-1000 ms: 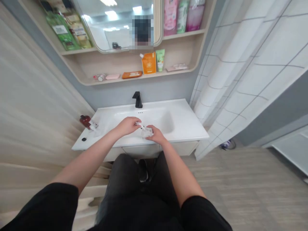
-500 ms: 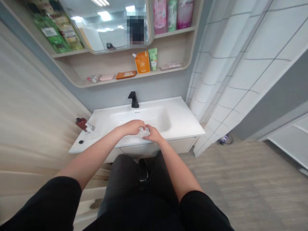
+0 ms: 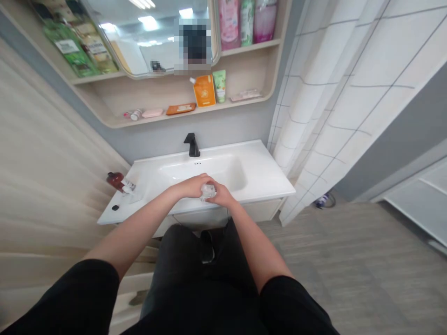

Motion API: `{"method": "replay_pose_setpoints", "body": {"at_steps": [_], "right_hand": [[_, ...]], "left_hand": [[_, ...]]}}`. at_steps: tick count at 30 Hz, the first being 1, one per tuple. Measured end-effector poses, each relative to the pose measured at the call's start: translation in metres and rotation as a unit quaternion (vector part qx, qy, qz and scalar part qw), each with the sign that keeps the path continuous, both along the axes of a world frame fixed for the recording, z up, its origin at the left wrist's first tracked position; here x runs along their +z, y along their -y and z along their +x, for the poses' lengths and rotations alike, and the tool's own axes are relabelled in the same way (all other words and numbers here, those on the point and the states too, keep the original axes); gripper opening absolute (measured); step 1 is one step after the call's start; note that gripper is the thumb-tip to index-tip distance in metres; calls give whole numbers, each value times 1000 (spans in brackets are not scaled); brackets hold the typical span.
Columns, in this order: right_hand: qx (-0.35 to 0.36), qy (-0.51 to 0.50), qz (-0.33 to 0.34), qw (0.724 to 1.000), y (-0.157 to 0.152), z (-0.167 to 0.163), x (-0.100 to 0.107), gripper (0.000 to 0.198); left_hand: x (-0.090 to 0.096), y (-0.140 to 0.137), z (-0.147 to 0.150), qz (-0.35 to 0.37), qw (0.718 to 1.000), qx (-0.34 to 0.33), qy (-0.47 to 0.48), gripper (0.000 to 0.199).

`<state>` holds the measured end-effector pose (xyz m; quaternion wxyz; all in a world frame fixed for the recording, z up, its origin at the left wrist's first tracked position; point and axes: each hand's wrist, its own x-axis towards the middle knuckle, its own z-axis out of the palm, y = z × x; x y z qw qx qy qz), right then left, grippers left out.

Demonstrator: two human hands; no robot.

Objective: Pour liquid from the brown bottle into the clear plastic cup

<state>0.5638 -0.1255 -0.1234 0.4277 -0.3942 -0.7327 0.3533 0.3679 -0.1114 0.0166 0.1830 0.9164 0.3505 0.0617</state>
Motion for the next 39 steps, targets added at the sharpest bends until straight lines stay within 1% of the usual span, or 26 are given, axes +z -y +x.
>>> {"method": "replay_pose_setpoints", "body": {"at_steps": [1,2,4,6,7,10,11,13,14,16,18,20,23,27,29,31,33,35,37,39], "right_hand": [[-4,5,-1,1000,1,0,1,75],[-7,12,-3,1000,1,1,1,77],[-10,21,-8,1000,2,1,3,80],[-8,19,-18,1000,3,2,4,83],[-6,13,-23,1000,2,1,4,84],[8,-10,-32,999,1,1,2,87],[12,-17,-32,999,1,1,1,87],[12,-21,-31,999,0,1,0,84],[8,-18,-30,999,0,1,0,82],[-1,-4,-28,1000,1,1,0,79],[-6,8,-30,999,1,2,2,80],[-3,8,-37,999,1,2,3,81],[1,1,-46,999,1,2,3,78],[-12,20,-53,998,1,1,3,77],[-21,27,-55,998,0,0,3,80],[-25,26,-55,998,0,0,2,80],[-15,23,-55,998,0,1,0,79],[-4,23,-55,998,-1,1,-1,79],[-5,24,-56,998,-2,1,-1,80],[-12,24,-61,998,-2,0,0,80]], "left_hand": [[0,0,0,10,1000,21,10,62],[0,1,-1,22,998,53,13,63],[-4,4,-4,36,993,115,7,53],[-12,9,-9,30,989,139,28,40],[-18,12,-12,20,989,134,56,39],[-40,18,-18,-23,979,109,169,61],[-49,20,-19,-38,972,115,203,67],[-65,22,-19,-53,953,154,256,72],[-72,22,-18,-54,944,177,272,70],[-83,22,-17,-49,932,211,290,58],[-88,21,-18,-53,923,218,312,46],[-89,19,-20,-78,913,204,344,44],[-84,17,-21,-100,906,184,367,50],[-79,13,-15,-55,919,221,321,63],[-79,11,-15,-54,921,224,315,61],[-80,10,-17,-82,916,211,332,56],[-80,10,-19,-102,912,201,343,55],[-78,12,-20,-89,918,204,330,61],[-75,14,-18,-63,925,223,302,70],[-75,16,-16,-51,922,249,291,71]]}}
